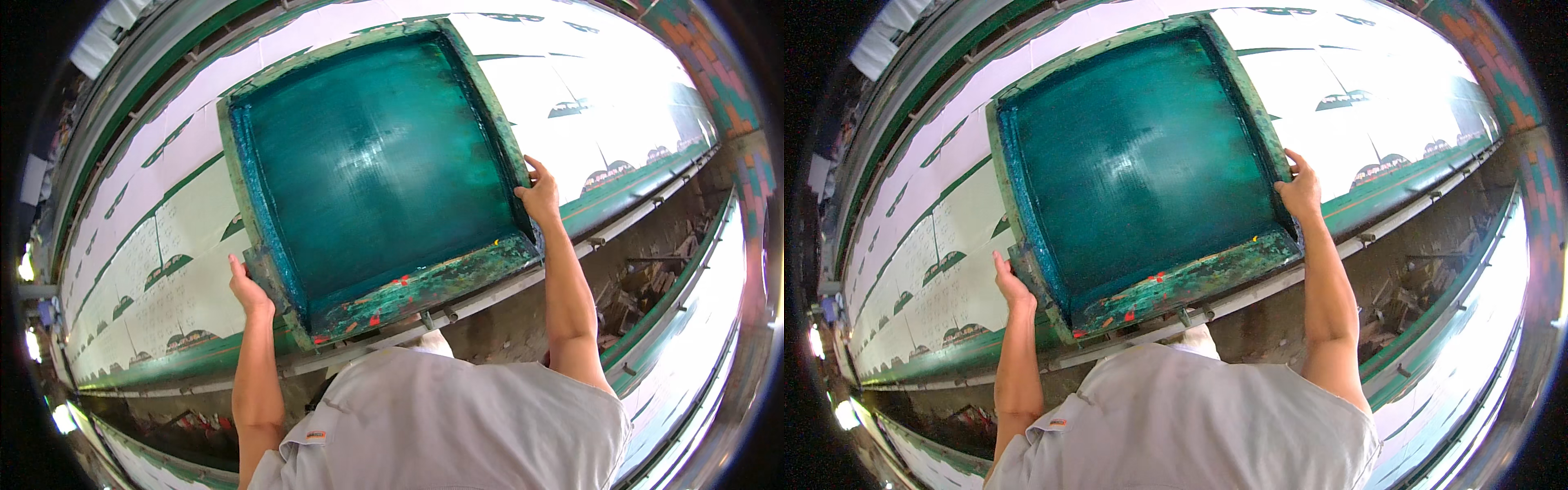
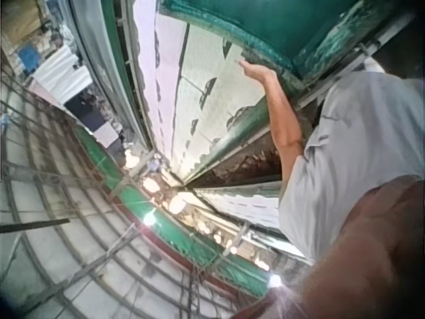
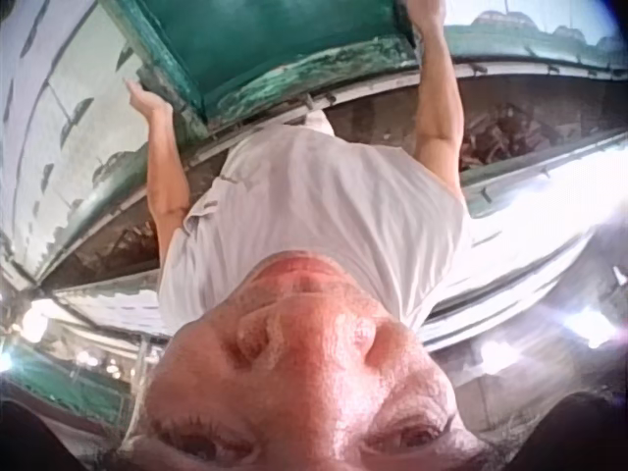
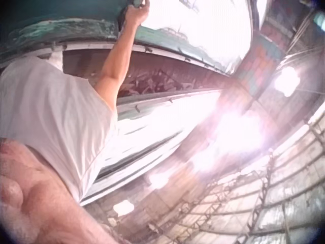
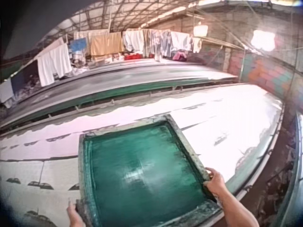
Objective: The person repeatedly positions a green screen-printing frame over printed sheets on a long table and pulls a squeegee across the screen to apply ink. The person then lifts the frame, moves to the next sheet, and repeats the process. A cloth is briefly handled at the end.
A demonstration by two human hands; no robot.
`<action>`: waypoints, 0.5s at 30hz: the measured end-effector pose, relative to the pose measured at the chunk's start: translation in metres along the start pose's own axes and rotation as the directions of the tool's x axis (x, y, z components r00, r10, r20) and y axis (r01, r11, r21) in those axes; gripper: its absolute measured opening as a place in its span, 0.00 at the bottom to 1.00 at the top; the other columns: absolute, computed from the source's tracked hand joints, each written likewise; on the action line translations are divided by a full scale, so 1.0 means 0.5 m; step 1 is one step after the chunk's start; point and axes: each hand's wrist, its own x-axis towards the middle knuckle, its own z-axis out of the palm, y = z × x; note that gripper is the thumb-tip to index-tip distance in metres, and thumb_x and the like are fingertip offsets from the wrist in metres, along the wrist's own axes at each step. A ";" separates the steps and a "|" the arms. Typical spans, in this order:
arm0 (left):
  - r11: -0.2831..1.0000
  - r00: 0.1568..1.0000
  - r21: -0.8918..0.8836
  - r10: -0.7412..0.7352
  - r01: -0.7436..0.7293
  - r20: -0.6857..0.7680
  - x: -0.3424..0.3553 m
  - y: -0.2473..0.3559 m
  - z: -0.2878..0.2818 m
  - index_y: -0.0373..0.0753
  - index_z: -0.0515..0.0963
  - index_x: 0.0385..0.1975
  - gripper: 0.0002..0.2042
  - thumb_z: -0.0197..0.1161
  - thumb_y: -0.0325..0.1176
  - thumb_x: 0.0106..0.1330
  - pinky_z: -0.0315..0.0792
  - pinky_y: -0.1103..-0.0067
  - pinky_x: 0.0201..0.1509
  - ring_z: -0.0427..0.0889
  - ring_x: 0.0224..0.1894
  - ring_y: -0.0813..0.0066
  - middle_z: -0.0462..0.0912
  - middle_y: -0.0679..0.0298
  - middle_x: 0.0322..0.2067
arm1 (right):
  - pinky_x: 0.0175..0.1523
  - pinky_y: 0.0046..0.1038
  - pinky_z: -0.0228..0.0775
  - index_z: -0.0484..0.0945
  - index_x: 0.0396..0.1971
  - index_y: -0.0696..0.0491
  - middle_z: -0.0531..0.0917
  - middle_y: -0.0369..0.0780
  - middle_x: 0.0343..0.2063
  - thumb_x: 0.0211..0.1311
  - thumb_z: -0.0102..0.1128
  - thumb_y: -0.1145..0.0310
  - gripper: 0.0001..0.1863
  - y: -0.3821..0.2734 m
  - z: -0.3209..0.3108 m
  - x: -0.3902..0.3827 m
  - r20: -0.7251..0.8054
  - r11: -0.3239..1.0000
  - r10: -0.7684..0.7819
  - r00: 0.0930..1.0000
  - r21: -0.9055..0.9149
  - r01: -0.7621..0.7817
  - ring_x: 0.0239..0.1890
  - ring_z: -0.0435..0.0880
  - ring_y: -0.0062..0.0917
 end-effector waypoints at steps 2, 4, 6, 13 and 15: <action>0.998 0.999 0.044 -0.046 0.047 -0.008 0.000 -0.005 -0.001 0.30 0.87 0.42 0.35 0.53 0.63 0.84 0.80 0.70 0.49 0.88 0.40 0.68 0.90 0.59 0.40 | 0.58 0.40 0.83 0.78 0.75 0.45 0.91 0.44 0.47 0.49 0.78 0.78 0.47 0.005 -0.005 -0.001 -0.004 1.000 0.012 1.000 -0.001 -0.012 0.48 0.92 0.37; 0.999 1.000 0.033 -0.020 0.019 0.004 -0.003 -0.014 0.000 0.30 0.87 0.42 0.34 0.53 0.62 0.85 0.80 0.70 0.49 0.87 0.40 0.69 0.90 0.60 0.40 | 0.59 0.39 0.83 0.78 0.76 0.44 0.91 0.44 0.47 0.49 0.78 0.80 0.48 0.009 -0.010 -0.002 0.017 0.999 0.027 1.000 0.038 -0.027 0.48 0.92 0.36; 0.999 1.000 0.034 -0.016 0.016 -0.004 -0.006 -0.019 0.000 0.30 0.87 0.42 0.34 0.53 0.62 0.85 0.80 0.70 0.49 0.87 0.40 0.69 0.90 0.59 0.40 | 0.59 0.39 0.83 0.78 0.76 0.44 0.91 0.44 0.48 0.50 0.79 0.80 0.47 0.014 -0.013 -0.001 0.033 0.999 0.022 0.999 0.035 -0.023 0.49 0.92 0.36; 0.998 1.000 0.070 -0.004 0.005 -0.017 -0.005 -0.032 0.014 0.30 0.87 0.50 0.29 0.57 0.57 0.86 0.80 0.70 0.56 0.87 0.46 0.69 0.90 0.60 0.46 | 0.62 0.41 0.82 0.75 0.78 0.45 0.88 0.48 0.55 0.56 0.79 0.79 0.46 0.008 -0.016 -0.003 0.077 0.999 0.044 0.996 -0.002 -0.044 0.56 0.89 0.40; 0.995 1.000 0.099 -0.017 0.019 -0.018 -0.006 -0.037 0.020 0.29 0.87 0.50 0.30 0.57 0.57 0.86 0.79 0.70 0.56 0.87 0.46 0.70 0.90 0.59 0.47 | 0.67 0.45 0.78 0.76 0.77 0.45 0.85 0.50 0.61 0.60 0.78 0.76 0.42 -0.018 -0.018 -0.040 0.030 0.941 -0.198 0.980 -0.272 0.199 0.63 0.85 0.44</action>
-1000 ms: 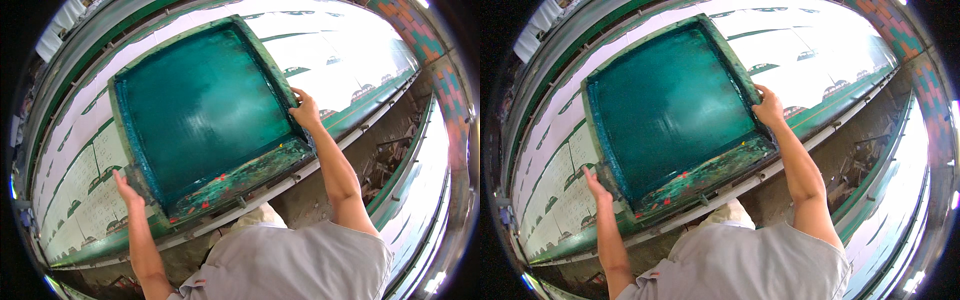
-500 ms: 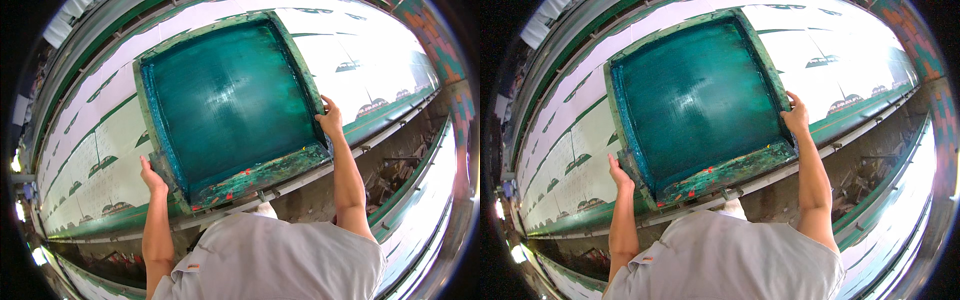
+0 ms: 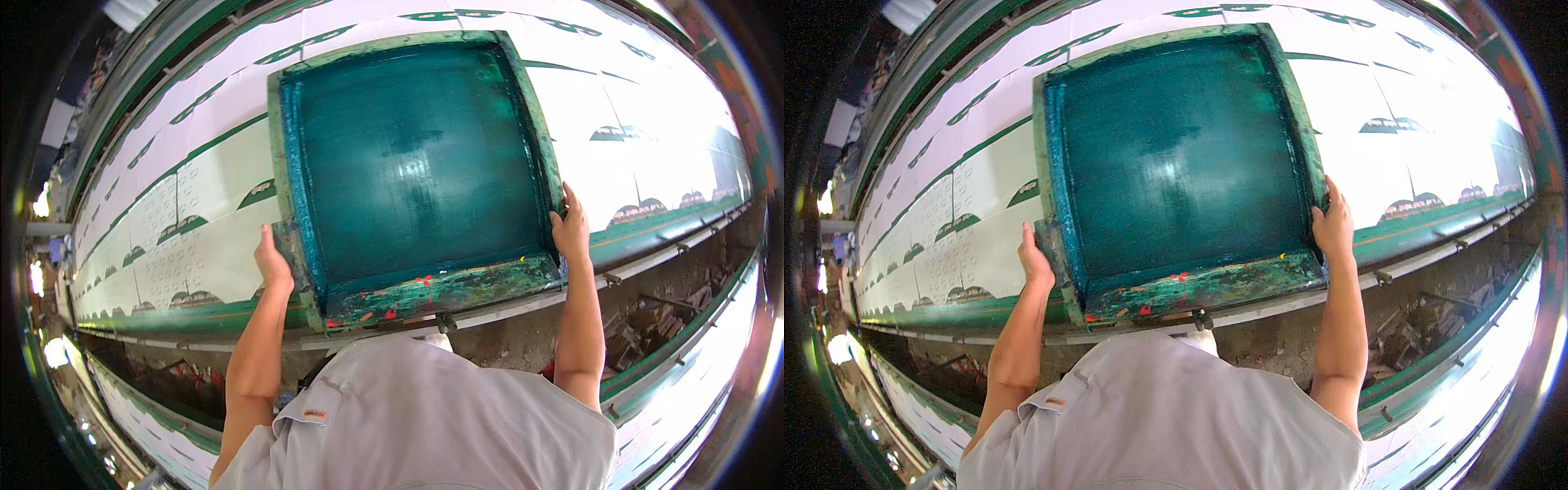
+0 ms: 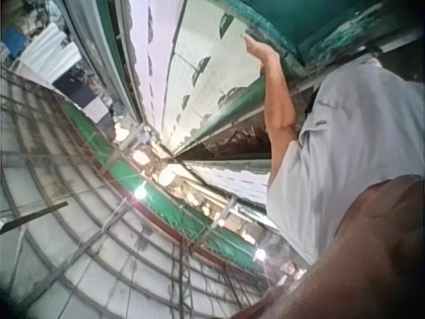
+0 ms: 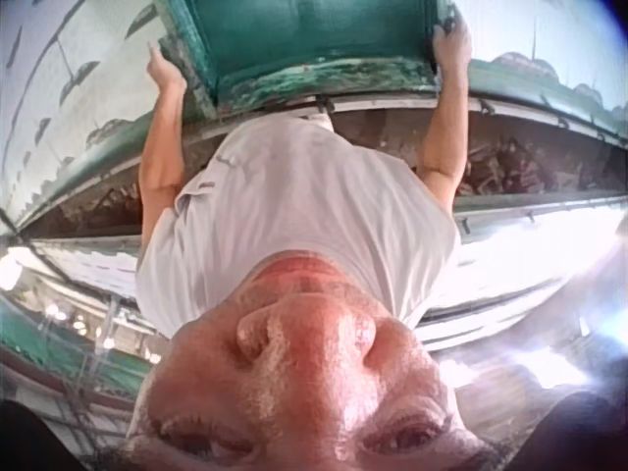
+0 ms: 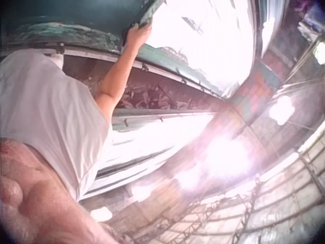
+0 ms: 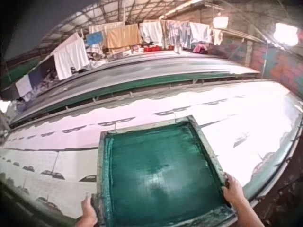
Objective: The person repeatedly positions a green screen-printing frame over printed sheets on a long table and pulls a squeegee across the screen to apply ink. The person then lifts the frame, moves to the next sheet, and repeats the process. A cloth is briefly handled at the end.
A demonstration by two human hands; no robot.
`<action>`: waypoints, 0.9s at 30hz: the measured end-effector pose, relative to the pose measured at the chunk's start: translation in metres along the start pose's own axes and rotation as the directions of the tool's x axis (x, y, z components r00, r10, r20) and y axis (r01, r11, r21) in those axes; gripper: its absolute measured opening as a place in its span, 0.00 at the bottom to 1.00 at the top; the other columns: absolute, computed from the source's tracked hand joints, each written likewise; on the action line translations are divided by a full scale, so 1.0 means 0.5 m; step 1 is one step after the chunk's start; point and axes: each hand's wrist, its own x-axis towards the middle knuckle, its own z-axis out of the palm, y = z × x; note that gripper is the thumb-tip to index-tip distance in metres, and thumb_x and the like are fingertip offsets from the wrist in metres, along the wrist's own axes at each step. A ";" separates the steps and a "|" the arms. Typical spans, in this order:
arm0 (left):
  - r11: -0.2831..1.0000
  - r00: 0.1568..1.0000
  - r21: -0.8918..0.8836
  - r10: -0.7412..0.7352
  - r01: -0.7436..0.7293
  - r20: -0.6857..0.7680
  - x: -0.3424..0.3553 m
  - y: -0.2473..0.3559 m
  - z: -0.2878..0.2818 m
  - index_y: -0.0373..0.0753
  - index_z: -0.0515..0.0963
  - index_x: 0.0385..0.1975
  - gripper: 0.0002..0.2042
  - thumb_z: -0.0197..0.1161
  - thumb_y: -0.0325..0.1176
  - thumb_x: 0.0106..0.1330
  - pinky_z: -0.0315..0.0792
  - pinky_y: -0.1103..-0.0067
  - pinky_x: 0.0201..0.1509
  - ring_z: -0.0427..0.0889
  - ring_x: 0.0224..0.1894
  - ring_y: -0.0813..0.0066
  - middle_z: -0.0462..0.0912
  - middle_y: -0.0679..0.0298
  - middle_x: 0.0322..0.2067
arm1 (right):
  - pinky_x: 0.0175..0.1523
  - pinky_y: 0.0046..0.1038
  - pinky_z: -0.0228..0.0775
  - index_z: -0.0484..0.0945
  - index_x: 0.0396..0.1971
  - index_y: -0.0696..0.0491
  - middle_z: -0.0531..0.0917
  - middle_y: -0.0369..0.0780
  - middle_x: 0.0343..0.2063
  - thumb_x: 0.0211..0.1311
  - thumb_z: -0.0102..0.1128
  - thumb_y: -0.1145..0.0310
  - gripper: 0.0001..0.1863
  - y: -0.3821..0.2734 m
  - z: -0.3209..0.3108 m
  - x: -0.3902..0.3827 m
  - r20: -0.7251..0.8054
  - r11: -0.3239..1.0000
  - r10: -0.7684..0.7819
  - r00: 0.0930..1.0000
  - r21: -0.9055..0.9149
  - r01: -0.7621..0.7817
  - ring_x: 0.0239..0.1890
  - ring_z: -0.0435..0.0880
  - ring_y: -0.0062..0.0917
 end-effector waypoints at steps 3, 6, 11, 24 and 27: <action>0.999 1.000 0.032 0.018 -0.017 -0.010 0.001 -0.010 0.010 0.28 0.87 0.46 0.30 0.58 0.57 0.85 0.77 0.71 0.55 0.82 0.43 0.72 0.89 0.62 0.41 | 0.75 0.53 0.70 0.78 0.74 0.46 0.79 0.51 0.71 0.65 0.76 0.69 0.36 -0.072 -0.026 -0.090 0.007 0.875 -0.460 0.888 -0.167 0.455 0.74 0.76 0.50; 0.997 0.997 0.045 0.071 -0.069 -0.033 0.014 -0.018 0.013 0.27 0.87 0.43 0.32 0.57 0.58 0.86 0.75 0.69 0.52 0.80 0.40 0.72 0.88 0.63 0.38 | 0.76 0.56 0.69 0.84 0.67 0.46 0.80 0.48 0.71 0.64 0.77 0.66 0.29 -0.168 -0.008 -0.218 0.358 0.736 -0.673 0.648 0.235 0.634 0.74 0.77 0.48; 0.897 0.993 0.436 0.105 -0.075 -0.045 0.018 -0.028 0.020 0.29 0.78 0.29 0.38 0.50 0.65 0.85 0.72 0.60 0.46 0.76 0.34 0.61 0.79 0.51 0.27 | 0.70 0.50 0.76 0.86 0.63 0.48 0.85 0.47 0.65 0.61 0.72 0.73 0.27 -0.235 0.021 -0.288 0.437 0.635 -0.728 0.528 0.141 0.759 0.70 0.83 0.46; 0.770 0.968 0.602 0.251 -0.213 0.022 0.005 -0.001 0.022 0.27 0.85 0.48 0.35 0.50 0.62 0.83 0.77 0.52 0.60 0.87 0.55 0.37 0.89 0.38 0.48 | 0.61 0.44 0.81 0.87 0.60 0.46 0.90 0.43 0.49 0.65 0.67 0.78 0.23 -0.429 0.055 -0.267 0.602 0.727 -0.550 0.579 0.003 0.687 0.54 0.90 0.45; 0.791 0.967 0.563 0.244 -0.239 0.068 0.003 -0.010 0.019 0.28 0.83 0.61 0.36 0.51 0.62 0.83 0.77 0.53 0.66 0.86 0.61 0.37 0.88 0.37 0.56 | 0.62 0.44 0.82 0.87 0.60 0.47 0.91 0.43 0.50 0.65 0.66 0.78 0.24 -0.424 0.051 -0.309 0.621 0.740 -0.502 0.602 -0.053 0.671 0.54 0.90 0.45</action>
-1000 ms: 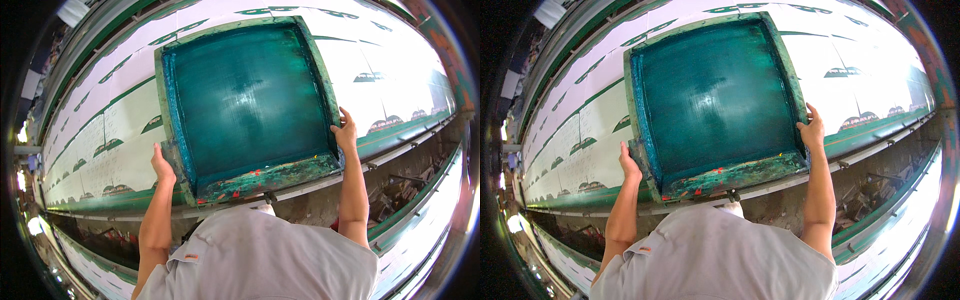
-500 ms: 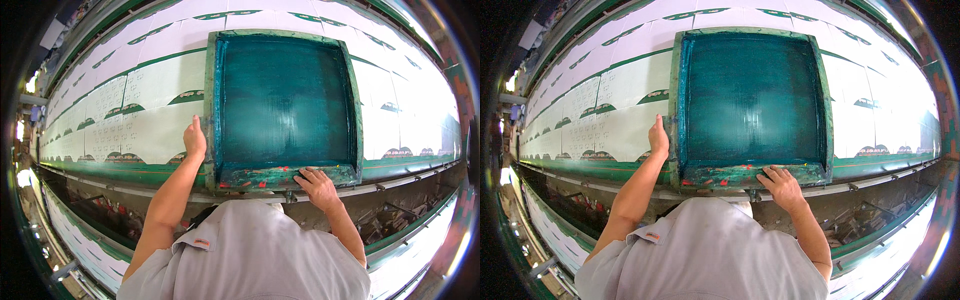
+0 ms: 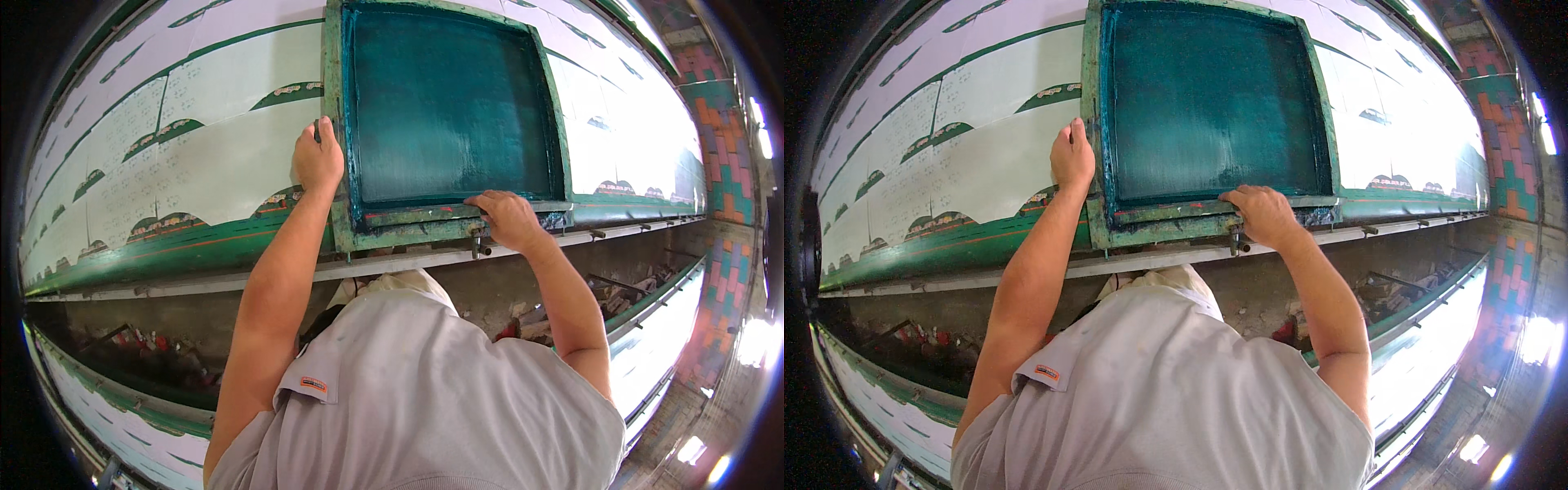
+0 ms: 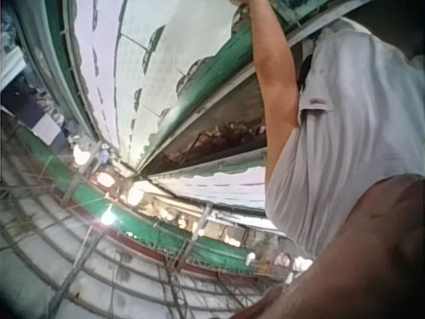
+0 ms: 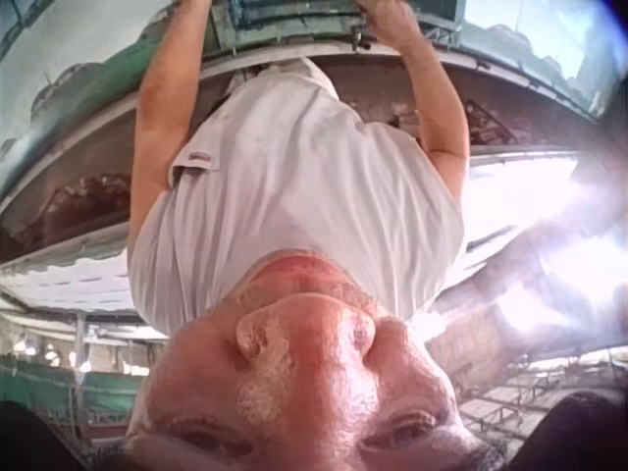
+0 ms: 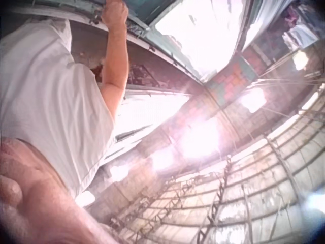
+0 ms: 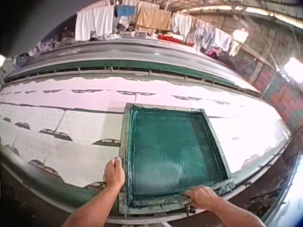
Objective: The person repeatedly positions a green screen-printing frame over printed sheets on a long table and pulls a squeegee across the screen to apply ink. The person then lifts the frame, moves to the next sheet, and repeats the process. A cloth is briefly handled at the end.
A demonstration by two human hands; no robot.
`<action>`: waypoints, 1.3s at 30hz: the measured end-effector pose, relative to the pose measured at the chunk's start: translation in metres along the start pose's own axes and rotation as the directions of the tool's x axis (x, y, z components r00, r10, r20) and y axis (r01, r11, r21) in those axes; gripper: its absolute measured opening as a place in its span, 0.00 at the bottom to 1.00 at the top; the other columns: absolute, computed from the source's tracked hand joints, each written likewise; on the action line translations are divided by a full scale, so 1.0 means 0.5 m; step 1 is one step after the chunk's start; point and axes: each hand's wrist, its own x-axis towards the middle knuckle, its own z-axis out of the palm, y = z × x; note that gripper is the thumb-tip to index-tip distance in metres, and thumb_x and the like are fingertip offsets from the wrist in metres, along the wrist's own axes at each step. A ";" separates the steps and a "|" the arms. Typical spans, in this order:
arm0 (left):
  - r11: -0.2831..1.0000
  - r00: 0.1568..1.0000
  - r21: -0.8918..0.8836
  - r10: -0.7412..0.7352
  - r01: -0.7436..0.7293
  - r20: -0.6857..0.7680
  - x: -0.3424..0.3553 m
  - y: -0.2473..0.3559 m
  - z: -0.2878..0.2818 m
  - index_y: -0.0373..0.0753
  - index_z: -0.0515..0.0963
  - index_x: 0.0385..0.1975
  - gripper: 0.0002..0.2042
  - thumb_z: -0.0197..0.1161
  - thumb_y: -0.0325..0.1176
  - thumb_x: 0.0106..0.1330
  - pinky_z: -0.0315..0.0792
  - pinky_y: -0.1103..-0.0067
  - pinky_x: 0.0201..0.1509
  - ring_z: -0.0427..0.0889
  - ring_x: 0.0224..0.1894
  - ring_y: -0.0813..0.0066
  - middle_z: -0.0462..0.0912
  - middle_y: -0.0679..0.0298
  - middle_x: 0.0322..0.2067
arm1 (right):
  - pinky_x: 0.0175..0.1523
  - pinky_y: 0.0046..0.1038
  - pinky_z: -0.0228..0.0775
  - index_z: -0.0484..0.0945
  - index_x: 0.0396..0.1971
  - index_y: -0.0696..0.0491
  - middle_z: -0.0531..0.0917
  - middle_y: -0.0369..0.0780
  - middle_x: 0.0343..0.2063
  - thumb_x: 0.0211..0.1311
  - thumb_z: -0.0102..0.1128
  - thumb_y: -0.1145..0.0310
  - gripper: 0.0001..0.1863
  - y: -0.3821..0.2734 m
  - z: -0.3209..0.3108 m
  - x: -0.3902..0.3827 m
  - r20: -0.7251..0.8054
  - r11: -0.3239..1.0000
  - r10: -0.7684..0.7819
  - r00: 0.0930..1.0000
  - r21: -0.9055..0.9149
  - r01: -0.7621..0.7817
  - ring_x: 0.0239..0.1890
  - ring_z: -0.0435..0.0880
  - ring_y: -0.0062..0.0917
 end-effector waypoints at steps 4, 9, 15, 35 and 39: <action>0.999 1.000 -0.053 0.011 -0.010 0.008 0.003 -0.008 0.001 0.27 0.82 0.64 0.36 0.51 0.61 0.83 0.77 0.54 0.68 0.85 0.63 0.37 0.87 0.37 0.59 | 0.65 0.43 0.80 0.86 0.62 0.46 0.90 0.41 0.54 0.58 0.66 0.80 0.29 -0.027 0.059 -0.028 -0.164 0.998 -0.037 0.986 -0.054 0.029 0.57 0.89 0.41; 0.999 1.000 -0.044 0.023 -0.023 0.003 0.001 -0.006 0.001 0.27 0.81 0.66 0.36 0.52 0.61 0.83 0.75 0.54 0.71 0.84 0.66 0.37 0.86 0.37 0.62 | 0.64 0.42 0.79 0.85 0.66 0.43 0.88 0.39 0.58 0.52 0.69 0.81 0.37 -0.011 0.108 -0.026 -0.328 0.991 -0.116 0.938 -0.106 0.085 0.60 0.87 0.38; 0.994 0.999 -0.098 0.040 -0.039 0.016 -0.006 0.003 -0.009 0.31 0.82 0.65 0.33 0.54 0.59 0.84 0.75 0.56 0.69 0.84 0.65 0.39 0.87 0.40 0.60 | 0.63 0.38 0.78 0.84 0.67 0.42 0.88 0.38 0.57 0.47 0.73 0.79 0.40 0.060 0.080 0.100 -0.394 0.972 -0.215 0.893 -0.177 0.156 0.60 0.87 0.34; 0.991 0.978 -0.131 -0.019 -0.009 -0.206 -0.009 0.001 0.006 0.25 0.84 0.59 0.21 0.61 0.41 0.86 0.80 0.72 0.55 0.87 0.48 0.67 0.91 0.52 0.47 | 0.62 0.44 0.81 0.85 0.65 0.39 0.89 0.41 0.52 0.64 0.65 0.76 0.29 0.354 -0.176 0.823 -0.466 0.963 -0.193 0.863 -0.259 0.076 0.57 0.90 0.39; 0.996 0.974 -0.093 -0.022 0.001 -0.224 -0.012 -0.010 0.005 0.26 0.85 0.59 0.19 0.62 0.38 0.85 0.80 0.72 0.55 0.87 0.48 0.67 0.91 0.52 0.48 | 0.66 0.46 0.81 0.83 0.66 0.38 0.89 0.42 0.54 0.65 0.65 0.76 0.30 0.357 -0.221 0.852 -0.372 0.984 -0.086 0.924 -0.177 0.020 0.59 0.89 0.43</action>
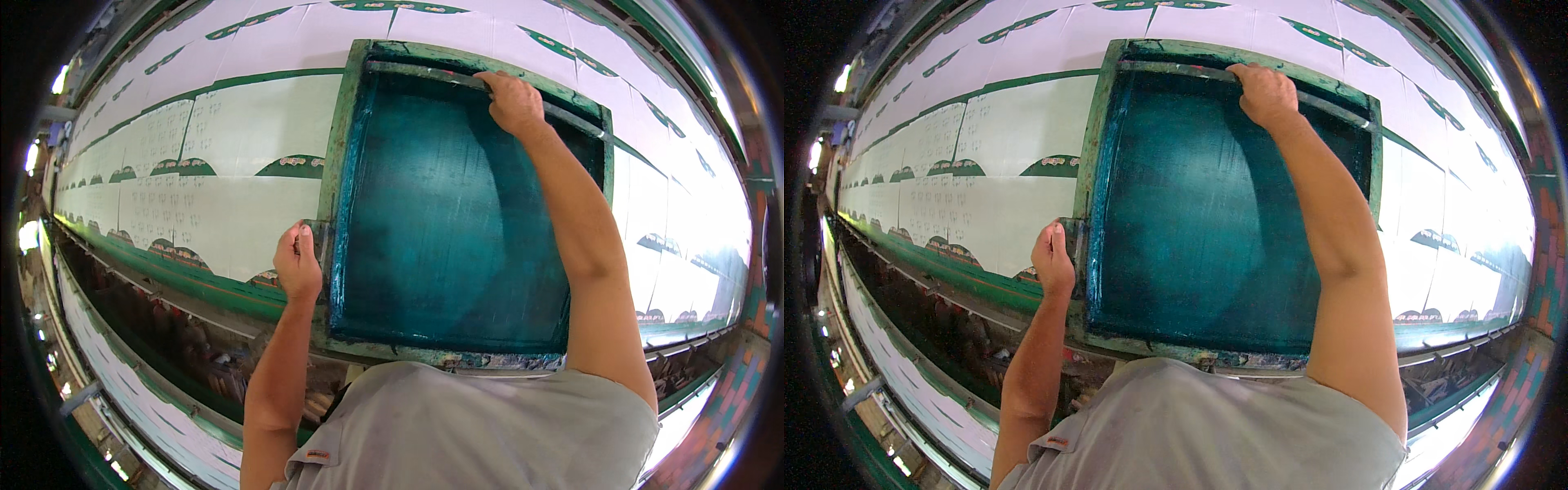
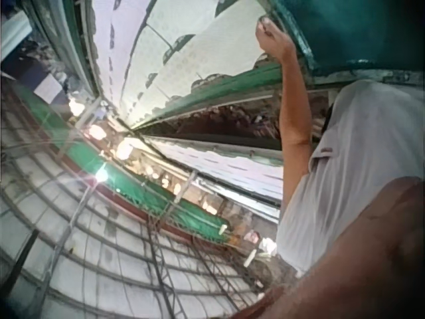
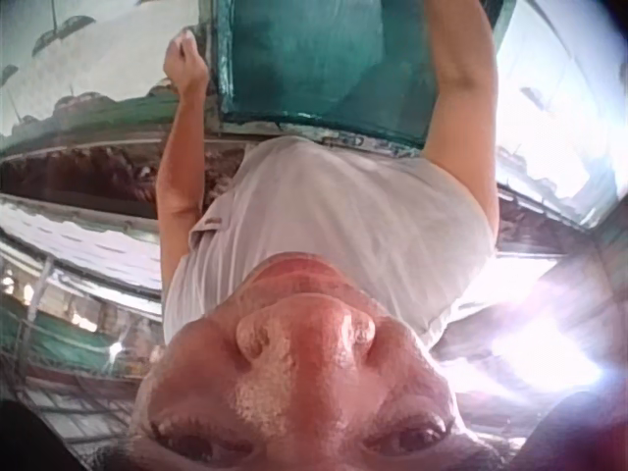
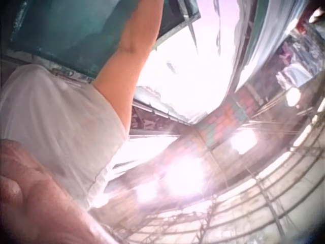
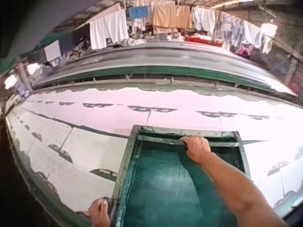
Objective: The person repeatedly positions a green screen-printing frame over printed sheets on a long table and pulls a squeegee across the screen to apply ink. The person then lifts the frame, moves to the next sheet, and repeats the process. A cloth is briefly handled at the end.
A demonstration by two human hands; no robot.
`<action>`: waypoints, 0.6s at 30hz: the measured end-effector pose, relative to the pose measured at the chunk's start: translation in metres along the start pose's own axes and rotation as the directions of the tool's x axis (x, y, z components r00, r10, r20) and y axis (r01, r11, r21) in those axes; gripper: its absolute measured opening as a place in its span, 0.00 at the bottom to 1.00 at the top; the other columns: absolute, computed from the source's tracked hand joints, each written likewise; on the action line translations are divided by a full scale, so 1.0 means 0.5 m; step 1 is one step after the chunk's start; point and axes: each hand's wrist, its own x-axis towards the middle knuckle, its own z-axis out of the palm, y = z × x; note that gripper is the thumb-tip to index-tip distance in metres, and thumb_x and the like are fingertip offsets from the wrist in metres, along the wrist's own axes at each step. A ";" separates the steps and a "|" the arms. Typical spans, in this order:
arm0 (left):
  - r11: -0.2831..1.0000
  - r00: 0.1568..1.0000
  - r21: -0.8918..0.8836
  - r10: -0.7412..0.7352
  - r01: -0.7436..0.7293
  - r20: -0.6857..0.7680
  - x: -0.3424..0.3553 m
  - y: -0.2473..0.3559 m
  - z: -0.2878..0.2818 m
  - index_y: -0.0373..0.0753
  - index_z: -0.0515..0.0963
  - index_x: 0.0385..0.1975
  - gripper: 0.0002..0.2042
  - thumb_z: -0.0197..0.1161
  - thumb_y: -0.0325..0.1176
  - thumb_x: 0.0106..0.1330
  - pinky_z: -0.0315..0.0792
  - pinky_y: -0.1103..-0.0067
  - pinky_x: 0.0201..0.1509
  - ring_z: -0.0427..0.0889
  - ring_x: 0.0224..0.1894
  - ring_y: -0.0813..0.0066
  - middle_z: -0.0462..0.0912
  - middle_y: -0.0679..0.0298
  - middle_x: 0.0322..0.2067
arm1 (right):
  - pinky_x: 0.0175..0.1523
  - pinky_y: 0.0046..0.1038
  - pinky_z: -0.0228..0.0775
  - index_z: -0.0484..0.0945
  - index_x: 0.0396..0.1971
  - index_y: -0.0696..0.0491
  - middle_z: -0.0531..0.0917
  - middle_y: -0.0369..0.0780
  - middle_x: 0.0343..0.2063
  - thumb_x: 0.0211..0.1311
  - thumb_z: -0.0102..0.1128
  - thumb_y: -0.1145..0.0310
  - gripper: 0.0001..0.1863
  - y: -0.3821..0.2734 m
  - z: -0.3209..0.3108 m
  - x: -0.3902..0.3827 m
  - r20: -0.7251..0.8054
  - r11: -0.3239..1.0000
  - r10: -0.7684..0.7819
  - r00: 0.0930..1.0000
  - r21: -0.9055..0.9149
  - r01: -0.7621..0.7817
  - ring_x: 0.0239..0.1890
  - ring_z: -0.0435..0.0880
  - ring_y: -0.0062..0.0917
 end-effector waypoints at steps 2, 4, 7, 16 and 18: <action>1.000 1.000 0.001 -0.001 0.001 0.005 0.002 -0.006 -0.002 0.26 0.85 0.59 0.18 0.62 0.38 0.84 0.80 0.72 0.56 0.87 0.49 0.67 0.90 0.52 0.49 | 0.66 0.46 0.82 0.83 0.67 0.39 0.89 0.42 0.55 0.64 0.66 0.76 0.30 0.002 -0.003 0.007 -0.031 1.000 0.008 0.999 -0.029 -0.009 0.59 0.89 0.44; 1.000 1.000 -0.027 0.000 0.001 0.013 0.004 -0.011 -0.006 0.26 0.85 0.58 0.18 0.63 0.37 0.84 0.79 0.72 0.57 0.87 0.50 0.66 0.90 0.52 0.49 | 0.65 0.46 0.83 0.83 0.66 0.39 0.89 0.41 0.54 0.64 0.66 0.76 0.30 0.008 0.001 0.013 -0.074 0.999 -0.005 0.997 -0.035 0.002 0.59 0.89 0.44; 0.999 0.999 -0.033 -0.037 0.039 0.039 0.006 -0.013 -0.010 0.27 0.85 0.58 0.17 0.62 0.37 0.84 0.79 0.72 0.58 0.87 0.51 0.66 0.90 0.52 0.50 | 0.63 0.45 0.84 0.83 0.65 0.38 0.90 0.41 0.53 0.63 0.68 0.76 0.30 0.021 0.019 0.023 -0.086 0.999 -0.001 0.996 -0.033 -0.002 0.57 0.90 0.44; 0.999 0.999 -0.024 0.041 -0.040 0.020 0.010 -0.004 -0.011 0.28 0.86 0.54 0.16 0.64 0.38 0.84 0.77 0.73 0.51 0.84 0.45 0.71 0.90 0.55 0.45 | 0.66 0.50 0.83 0.85 0.67 0.40 0.91 0.45 0.55 0.66 0.65 0.71 0.28 0.056 0.008 0.072 0.044 0.989 -0.111 0.993 -0.094 0.114 0.58 0.91 0.46; 1.000 1.000 0.018 0.014 -0.014 0.019 0.013 0.002 -0.010 0.28 0.87 0.52 0.16 0.64 0.38 0.83 0.77 0.73 0.51 0.84 0.44 0.71 0.91 0.55 0.43 | 0.69 0.51 0.81 0.83 0.70 0.41 0.91 0.48 0.57 0.63 0.65 0.69 0.32 0.057 -0.003 0.074 0.087 0.992 -0.102 0.991 -0.064 0.107 0.59 0.90 0.49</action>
